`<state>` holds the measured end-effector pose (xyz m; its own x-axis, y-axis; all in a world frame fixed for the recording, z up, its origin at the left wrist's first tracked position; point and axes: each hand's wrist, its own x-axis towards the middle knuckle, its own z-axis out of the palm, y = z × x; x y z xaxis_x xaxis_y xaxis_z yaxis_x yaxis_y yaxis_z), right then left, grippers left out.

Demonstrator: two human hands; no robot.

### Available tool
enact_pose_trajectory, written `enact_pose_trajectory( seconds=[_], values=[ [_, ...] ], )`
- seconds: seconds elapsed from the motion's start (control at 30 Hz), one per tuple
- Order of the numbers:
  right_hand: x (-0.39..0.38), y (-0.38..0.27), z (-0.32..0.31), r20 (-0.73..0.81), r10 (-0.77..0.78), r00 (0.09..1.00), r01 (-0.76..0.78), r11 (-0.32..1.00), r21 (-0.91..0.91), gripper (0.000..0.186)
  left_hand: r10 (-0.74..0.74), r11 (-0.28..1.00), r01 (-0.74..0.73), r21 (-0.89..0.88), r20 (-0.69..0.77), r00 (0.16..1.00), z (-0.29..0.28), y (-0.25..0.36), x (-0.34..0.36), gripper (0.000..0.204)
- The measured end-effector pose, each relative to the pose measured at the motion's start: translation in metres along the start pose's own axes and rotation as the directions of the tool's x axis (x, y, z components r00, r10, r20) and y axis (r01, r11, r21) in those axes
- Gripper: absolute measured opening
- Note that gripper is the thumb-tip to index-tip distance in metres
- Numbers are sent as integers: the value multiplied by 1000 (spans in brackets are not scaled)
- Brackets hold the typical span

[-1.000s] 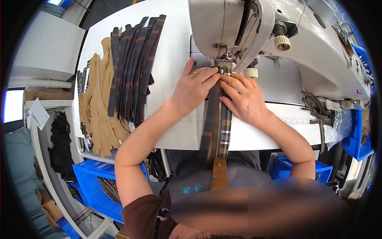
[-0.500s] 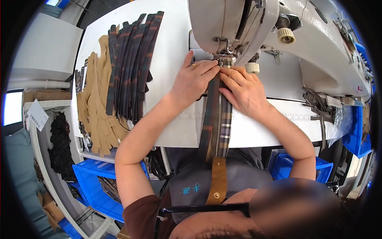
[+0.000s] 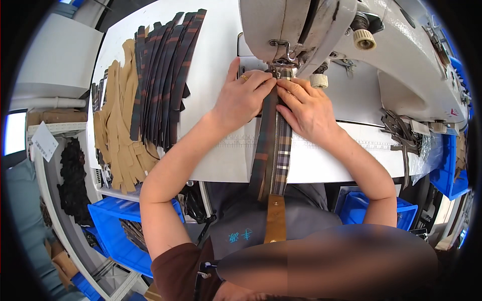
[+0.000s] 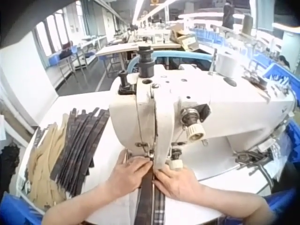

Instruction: The recorder is sewing fabric strips using an industrial sewing machine.

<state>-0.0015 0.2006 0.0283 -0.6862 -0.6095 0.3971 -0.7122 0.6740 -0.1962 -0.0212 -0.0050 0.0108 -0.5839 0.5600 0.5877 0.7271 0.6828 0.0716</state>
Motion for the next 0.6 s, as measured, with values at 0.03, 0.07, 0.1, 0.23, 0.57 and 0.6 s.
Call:
enact_pose_trajectory(
  seconds=[0.03, 0.07, 0.1, 0.23, 0.57, 0.6],
  values=[
    [-1, 0, 0, -9, -5, 1000, 5, 1000, -4, 37, -28, 1000, 28, 1, -3, 1000, -2, 3, 1, 31],
    [-1, 0, 0, -9, -5, 1000, 5, 1000, -4, 37, -56, 998, 56, 3, -7, 998, -4, 5, 2, 33],
    [-1, 1, 0, -18, -17, 1000, 17, 1000, -1, 36, -56, 998, 56, 3, -6, 998, -6, 5, 3, 33],
    [0, 0, 1, -31, -23, 999, 23, 1000, -3, 35, -87, 995, 86, -52, -18, 996, -9, -2, 0, 25],
    [1, 0, 1, -102, -51, 993, 48, 998, -34, 37, -115, 975, 133, -180, 104, 988, -11, 1, -6, 26],
    [0, 1, 1, -92, -37, 995, 36, 999, -12, 37, -115, 975, 133, -180, 103, 988, -12, 1, -6, 26]
  ],
)
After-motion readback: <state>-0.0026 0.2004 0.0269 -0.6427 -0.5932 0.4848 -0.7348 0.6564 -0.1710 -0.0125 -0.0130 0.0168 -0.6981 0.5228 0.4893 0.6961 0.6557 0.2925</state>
